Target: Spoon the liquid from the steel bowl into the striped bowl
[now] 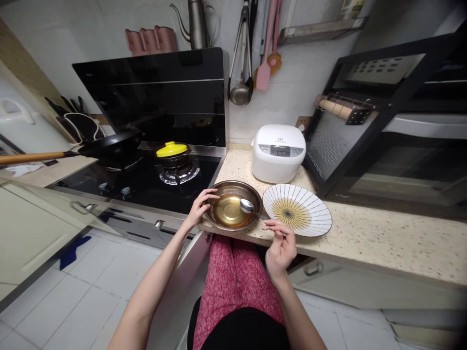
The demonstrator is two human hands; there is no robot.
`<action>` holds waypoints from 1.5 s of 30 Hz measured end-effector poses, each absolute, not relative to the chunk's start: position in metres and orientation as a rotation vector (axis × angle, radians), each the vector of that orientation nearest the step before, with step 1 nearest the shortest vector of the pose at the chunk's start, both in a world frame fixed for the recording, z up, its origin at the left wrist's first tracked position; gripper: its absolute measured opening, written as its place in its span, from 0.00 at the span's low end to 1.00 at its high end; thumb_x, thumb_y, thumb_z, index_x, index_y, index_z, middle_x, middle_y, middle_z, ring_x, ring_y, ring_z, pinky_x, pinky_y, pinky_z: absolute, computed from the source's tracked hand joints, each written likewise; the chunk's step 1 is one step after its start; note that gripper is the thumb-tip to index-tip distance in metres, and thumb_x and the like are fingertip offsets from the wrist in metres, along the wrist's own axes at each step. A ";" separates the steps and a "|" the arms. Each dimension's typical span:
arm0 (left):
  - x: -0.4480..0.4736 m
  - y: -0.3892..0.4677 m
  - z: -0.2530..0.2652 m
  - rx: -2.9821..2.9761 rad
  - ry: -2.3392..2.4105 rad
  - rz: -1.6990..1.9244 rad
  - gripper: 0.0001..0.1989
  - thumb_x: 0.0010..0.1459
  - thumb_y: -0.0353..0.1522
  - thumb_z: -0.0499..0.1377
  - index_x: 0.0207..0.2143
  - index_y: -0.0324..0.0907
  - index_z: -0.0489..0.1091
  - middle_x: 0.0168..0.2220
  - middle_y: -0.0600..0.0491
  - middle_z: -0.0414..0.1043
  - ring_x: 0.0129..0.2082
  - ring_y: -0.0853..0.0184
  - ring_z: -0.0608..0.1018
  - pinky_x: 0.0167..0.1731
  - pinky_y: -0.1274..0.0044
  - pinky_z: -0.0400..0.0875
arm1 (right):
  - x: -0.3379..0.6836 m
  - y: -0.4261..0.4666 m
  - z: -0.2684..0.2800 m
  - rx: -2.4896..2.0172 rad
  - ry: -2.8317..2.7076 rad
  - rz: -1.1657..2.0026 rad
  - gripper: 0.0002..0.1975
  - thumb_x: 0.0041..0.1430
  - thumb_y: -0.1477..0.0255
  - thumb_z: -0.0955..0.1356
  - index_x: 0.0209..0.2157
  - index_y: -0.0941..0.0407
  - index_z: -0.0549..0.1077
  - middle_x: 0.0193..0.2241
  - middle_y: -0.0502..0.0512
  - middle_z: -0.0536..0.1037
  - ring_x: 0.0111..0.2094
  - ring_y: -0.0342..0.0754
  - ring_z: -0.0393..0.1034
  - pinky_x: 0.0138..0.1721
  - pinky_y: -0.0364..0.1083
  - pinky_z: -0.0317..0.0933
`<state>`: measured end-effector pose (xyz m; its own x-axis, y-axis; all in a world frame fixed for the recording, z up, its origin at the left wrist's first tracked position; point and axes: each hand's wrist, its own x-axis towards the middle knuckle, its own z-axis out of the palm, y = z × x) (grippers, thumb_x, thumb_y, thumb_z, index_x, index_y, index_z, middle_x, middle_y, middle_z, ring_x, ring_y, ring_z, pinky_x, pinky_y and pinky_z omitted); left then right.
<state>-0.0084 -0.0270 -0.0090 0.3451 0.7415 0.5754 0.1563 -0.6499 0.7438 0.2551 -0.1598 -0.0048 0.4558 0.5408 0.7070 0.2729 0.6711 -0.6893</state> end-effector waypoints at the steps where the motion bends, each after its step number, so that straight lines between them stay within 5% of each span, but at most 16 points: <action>1: -0.008 -0.027 -0.009 2.030 0.782 1.304 0.18 0.61 0.36 0.56 0.48 0.42 0.80 0.61 0.43 0.71 0.63 0.48 0.70 0.66 0.55 0.60 | 0.253 -0.159 -0.007 -0.873 -1.149 0.219 0.10 0.74 0.70 0.61 0.38 0.53 0.72 0.36 0.54 0.80 0.40 0.49 0.77 0.46 0.52 0.70; 45: -0.009 -0.026 -0.010 2.033 0.792 1.291 0.19 0.61 0.37 0.55 0.49 0.42 0.79 0.61 0.43 0.71 0.62 0.47 0.70 0.66 0.55 0.60 | 0.234 -0.143 -0.023 -0.948 -1.169 0.430 0.12 0.73 0.64 0.63 0.36 0.54 0.73 0.33 0.51 0.77 0.31 0.44 0.70 0.35 0.45 0.67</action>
